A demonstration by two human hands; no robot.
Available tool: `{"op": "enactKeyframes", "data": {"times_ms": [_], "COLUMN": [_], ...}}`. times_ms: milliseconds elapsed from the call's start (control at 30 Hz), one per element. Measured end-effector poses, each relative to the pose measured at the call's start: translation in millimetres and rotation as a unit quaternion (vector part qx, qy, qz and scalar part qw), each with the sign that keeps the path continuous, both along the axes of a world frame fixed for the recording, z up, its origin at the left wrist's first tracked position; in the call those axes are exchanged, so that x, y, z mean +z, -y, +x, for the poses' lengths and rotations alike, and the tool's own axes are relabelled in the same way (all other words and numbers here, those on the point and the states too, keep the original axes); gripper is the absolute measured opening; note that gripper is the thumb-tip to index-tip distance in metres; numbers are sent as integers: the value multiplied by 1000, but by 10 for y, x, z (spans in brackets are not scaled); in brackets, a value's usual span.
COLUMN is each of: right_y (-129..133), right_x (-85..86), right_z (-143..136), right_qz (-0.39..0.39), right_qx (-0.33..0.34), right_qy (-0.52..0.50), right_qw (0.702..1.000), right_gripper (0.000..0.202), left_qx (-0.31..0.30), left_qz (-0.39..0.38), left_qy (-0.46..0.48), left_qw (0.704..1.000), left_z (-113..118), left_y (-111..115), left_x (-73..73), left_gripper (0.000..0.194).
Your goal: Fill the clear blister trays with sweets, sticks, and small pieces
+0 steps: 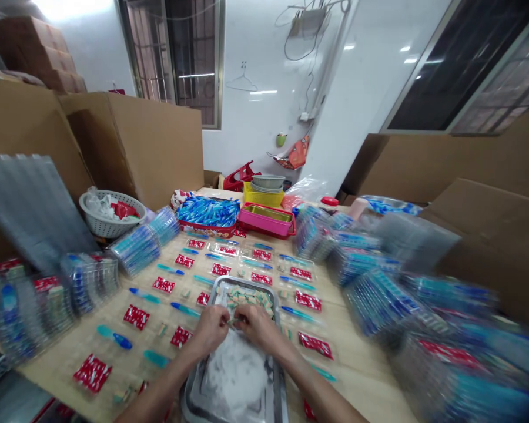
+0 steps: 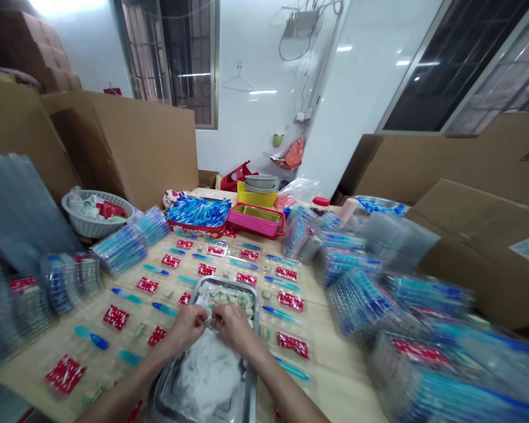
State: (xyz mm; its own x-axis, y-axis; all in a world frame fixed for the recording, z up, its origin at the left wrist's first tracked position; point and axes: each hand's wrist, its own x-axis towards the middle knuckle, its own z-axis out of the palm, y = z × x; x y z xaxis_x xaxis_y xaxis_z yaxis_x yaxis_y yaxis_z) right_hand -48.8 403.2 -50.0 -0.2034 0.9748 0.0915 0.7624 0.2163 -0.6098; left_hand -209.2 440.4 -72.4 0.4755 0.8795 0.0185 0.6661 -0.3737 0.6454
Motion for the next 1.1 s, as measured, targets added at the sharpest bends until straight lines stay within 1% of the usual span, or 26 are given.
{"op": "enactKeyframes", "data": {"times_ms": [100, 233, 400, 567, 667, 767, 900, 1000, 1100], "right_y": [49, 42, 73, 168, 200, 200, 202, 223, 222], "right_x": [-14, -84, -144, -148, -171, -217, -272, -296, -277], "right_z": [36, 47, -28, -45, -58, -74, -84, -93, -78], "right_qz": [0, 26, 4, 0, 18, 46, 33, 33, 38], "right_qx": [-13, -28, -16, -10, -19, -27, -34, -41, -28], "right_qy": [-31, -73, -55, -50, -51, -58, -67, -61, -73], "right_qw": [999, 997, 998, 999, 998, 997, 997, 997, 996], "right_gripper": [15, 22, 26, 19, 20, 23, 25, 26, 25], "left_qx": [3, -2, 20, 23, 11, -17, -29, -37, -46], "left_qz": [-10, -11, 12, 13, 4, -6, -4, 2, 9], "left_qy": [-10, -14, -16, 8, 33, 55, 67, 68, 66], "left_qw": [1000, 1000, 1000, 1000, 999, 998, 997, 997, 997], "left_z": [-29, 5, 60, 69, 83, 87, 76, 76, 76], "left_y": [67, 134, 184, 204, 210, 209, 199, 202, 215], "left_x": [-46, -61, -48, -3, 31, 21, -33, -37, -8], "left_gripper": [25, 24, 22, 20, 27, 34, 41, 40, 36]}}
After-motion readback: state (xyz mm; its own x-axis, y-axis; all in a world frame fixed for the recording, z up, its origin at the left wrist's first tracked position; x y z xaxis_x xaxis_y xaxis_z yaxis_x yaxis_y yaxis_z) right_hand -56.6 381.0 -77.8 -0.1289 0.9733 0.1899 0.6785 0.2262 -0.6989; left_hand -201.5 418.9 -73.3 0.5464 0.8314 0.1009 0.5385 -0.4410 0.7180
